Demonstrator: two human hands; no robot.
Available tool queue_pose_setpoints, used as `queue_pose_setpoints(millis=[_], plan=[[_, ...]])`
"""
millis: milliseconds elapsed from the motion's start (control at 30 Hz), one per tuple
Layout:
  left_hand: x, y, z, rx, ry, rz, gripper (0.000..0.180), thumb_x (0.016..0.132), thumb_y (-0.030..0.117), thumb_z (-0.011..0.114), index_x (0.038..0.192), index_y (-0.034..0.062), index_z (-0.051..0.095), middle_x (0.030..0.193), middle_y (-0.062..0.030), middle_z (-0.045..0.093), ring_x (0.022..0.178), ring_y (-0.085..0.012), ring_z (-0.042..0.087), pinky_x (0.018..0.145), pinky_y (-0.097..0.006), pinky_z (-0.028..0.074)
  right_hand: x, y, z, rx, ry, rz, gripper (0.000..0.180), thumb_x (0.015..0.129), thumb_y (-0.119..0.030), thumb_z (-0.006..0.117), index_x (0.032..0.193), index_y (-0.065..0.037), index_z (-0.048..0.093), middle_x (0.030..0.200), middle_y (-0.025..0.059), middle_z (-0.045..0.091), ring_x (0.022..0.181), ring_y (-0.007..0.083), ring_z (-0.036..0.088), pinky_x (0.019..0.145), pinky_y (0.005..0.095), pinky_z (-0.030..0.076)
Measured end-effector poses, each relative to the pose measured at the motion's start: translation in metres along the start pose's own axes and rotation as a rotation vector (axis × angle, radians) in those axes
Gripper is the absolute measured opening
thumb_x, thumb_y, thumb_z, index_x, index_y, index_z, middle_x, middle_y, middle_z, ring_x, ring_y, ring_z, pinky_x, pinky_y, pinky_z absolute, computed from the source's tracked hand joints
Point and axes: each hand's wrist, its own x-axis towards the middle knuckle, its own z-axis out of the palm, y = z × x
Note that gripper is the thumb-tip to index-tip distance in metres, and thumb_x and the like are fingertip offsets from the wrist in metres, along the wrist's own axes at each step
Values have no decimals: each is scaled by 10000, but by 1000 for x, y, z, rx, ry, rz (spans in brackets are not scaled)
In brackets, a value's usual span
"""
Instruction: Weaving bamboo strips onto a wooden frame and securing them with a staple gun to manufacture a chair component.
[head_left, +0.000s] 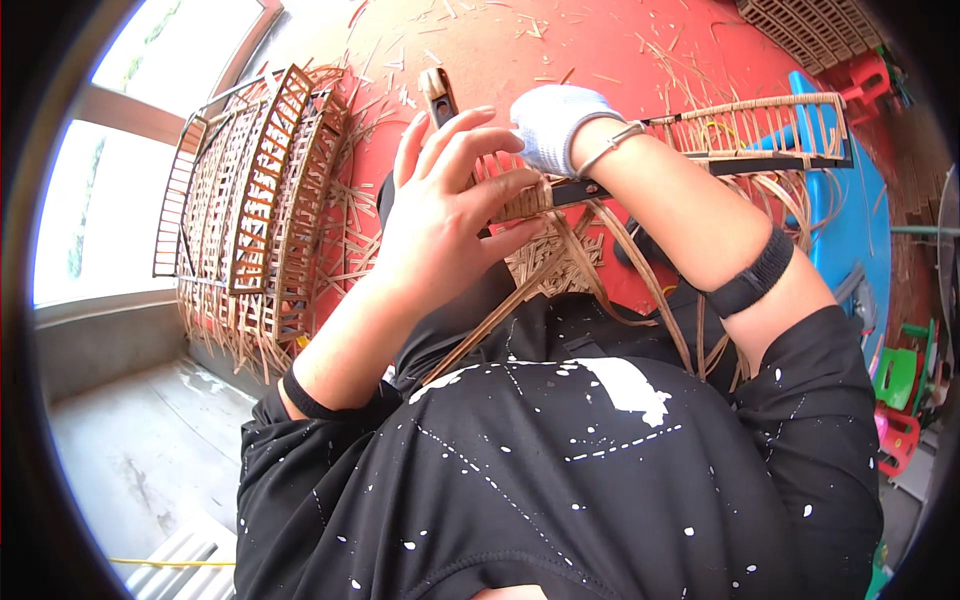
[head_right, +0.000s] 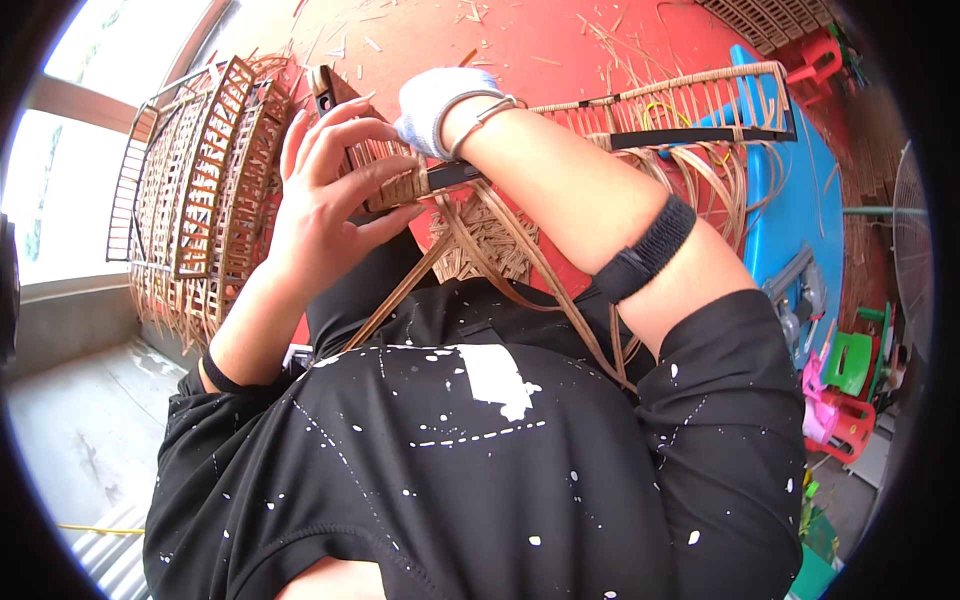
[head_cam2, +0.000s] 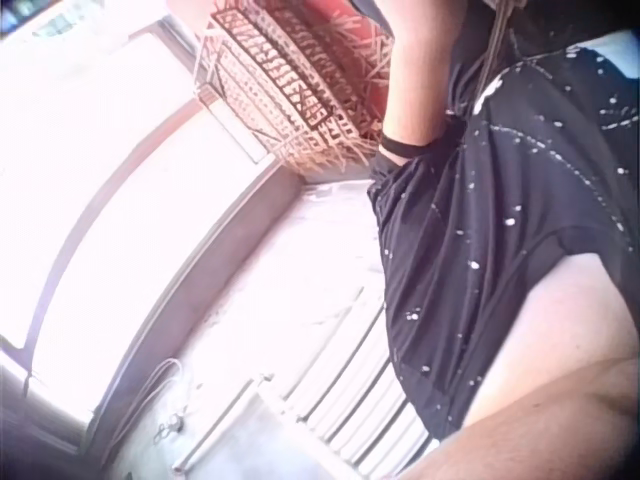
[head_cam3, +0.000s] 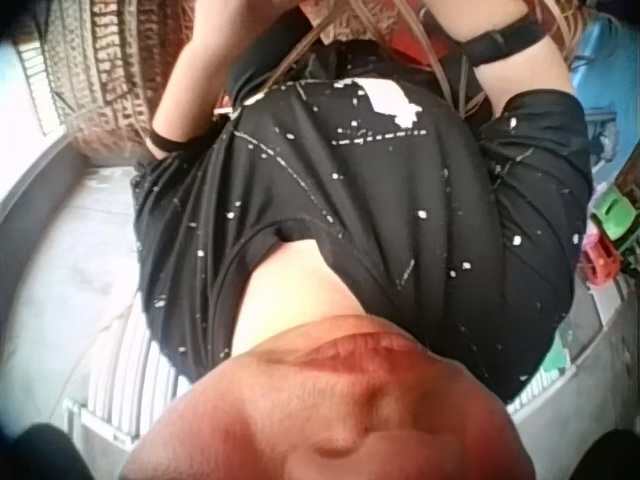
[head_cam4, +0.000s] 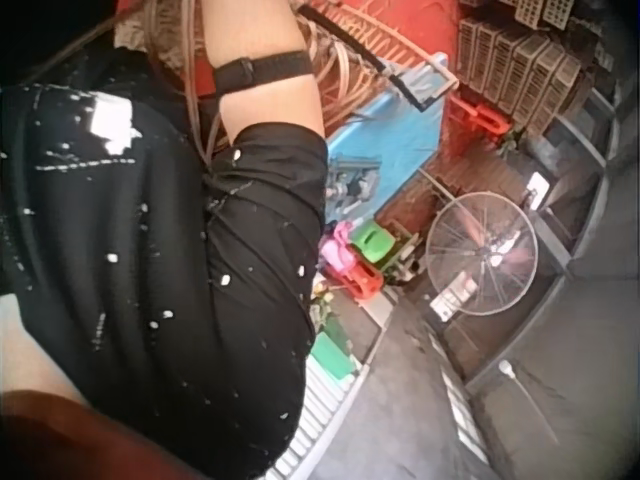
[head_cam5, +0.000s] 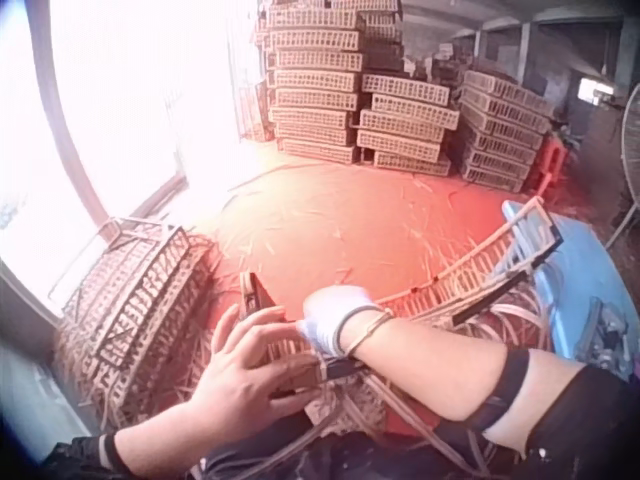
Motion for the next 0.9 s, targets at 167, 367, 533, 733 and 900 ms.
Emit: queue_pose_setpoints(millis=[167,367,533,733,900], plan=[[10,8,-10,40,-74,18,319,690,222,853,986,140,770,1271,-52,599,1337,-336,464,1156,-533,265,3,-2,3,79,-103,2,378,905,-387,573,1022,-77,754,1050,191,726,986,351,696,881,440,543],[21,5,-14,-71,-209,-14,275,749,263,821,976,112,781,1351,-59,560,1416,-359,358,1178,-573,184,-16,11,-1,197,237,-13,441,895,-452,639,1101,-65,694,981,187,725,973,379,681,863,473,533],[18,3,-13,-57,-243,-19,294,766,254,817,1011,95,782,1391,-85,553,1432,-372,337,1188,-544,137,-105,25,18,726,933,-89,170,883,-214,697,981,-75,696,768,122,714,684,270,710,622,376,539],[23,1,-12,-65,-257,16,302,777,278,814,1011,90,781,1399,-97,547,1425,-374,340,1171,-552,151,-156,4,66,1457,179,79,336,970,-137,629,1251,41,580,785,75,690,535,75,580,490,213,460],[22,1,-14,-42,-268,45,327,779,286,815,1038,90,771,1379,-98,561,1407,-390,351,1165,-537,170,-139,-1,70,1703,22,-78,421,983,-281,594,1265,27,539,783,99,695,494,105,561,469,212,450]])
